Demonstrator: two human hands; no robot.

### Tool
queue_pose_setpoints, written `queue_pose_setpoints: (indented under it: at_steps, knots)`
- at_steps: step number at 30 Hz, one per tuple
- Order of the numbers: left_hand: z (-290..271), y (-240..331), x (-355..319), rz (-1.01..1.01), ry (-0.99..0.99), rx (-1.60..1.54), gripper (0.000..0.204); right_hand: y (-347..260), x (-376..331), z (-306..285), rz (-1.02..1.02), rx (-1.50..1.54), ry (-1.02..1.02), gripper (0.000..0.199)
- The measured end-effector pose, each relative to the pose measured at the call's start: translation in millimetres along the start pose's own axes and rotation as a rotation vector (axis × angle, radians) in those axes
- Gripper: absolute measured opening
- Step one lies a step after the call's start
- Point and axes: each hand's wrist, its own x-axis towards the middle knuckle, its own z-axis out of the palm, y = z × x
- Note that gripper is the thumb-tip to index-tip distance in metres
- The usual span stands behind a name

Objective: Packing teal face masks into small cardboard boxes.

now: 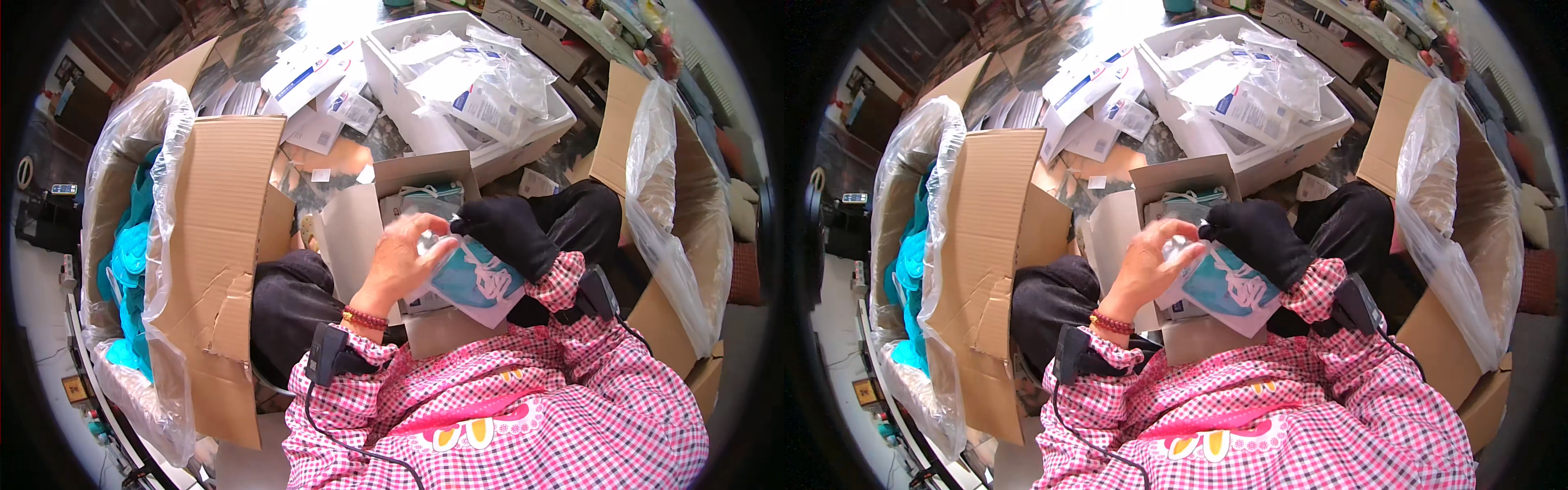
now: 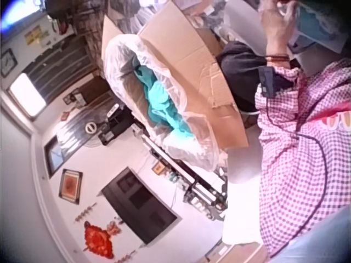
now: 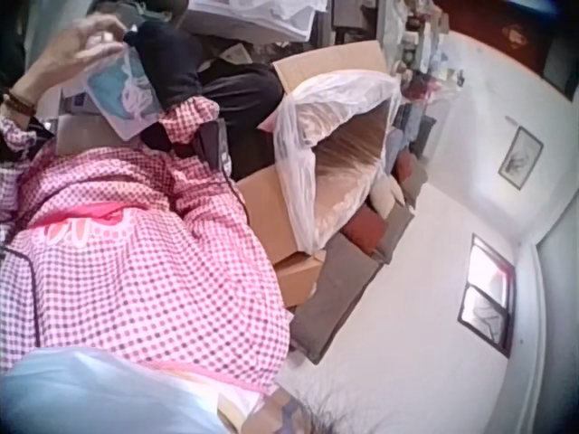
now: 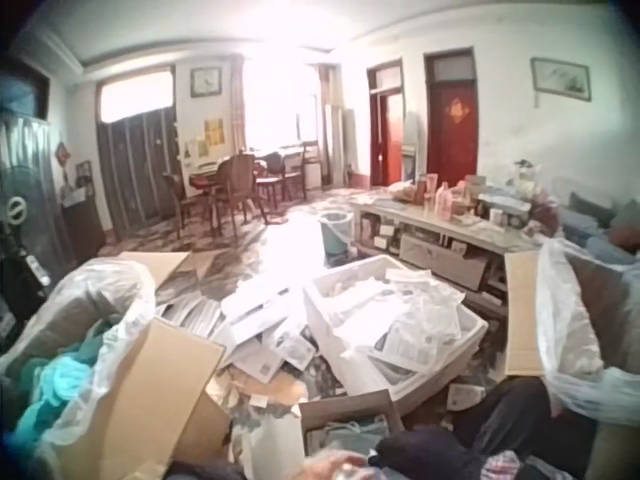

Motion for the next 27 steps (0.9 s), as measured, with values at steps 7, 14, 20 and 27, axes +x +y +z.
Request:
queue_pose_setpoints:
  at_steps: [7, 14, 20, 27]
  knots:
    - [12.1, -4.3, -3.1, -0.260, -0.232, 0.018, 0.043, -3.5, 15.0, 11.6, -0.045, -0.094, -0.050, 0.015]
    - [23.6, -4.0, -0.5, -0.310, -0.041, -0.163, 0.064, -1.0, 19.7, 21.5, -0.018, -0.112, 0.005, 0.017]
    - [26.8, -25.8, -1.4, -0.382, 0.071, -0.616, 0.066, -6.4, 21.9, 5.3, 0.177, 0.105, 0.195, 0.046]
    - [5.1, -28.8, 3.1, -0.431, 0.269, -0.892, 0.064, 24.3, -19.3, -4.0, 0.457, 1.048, 0.152, 0.055]
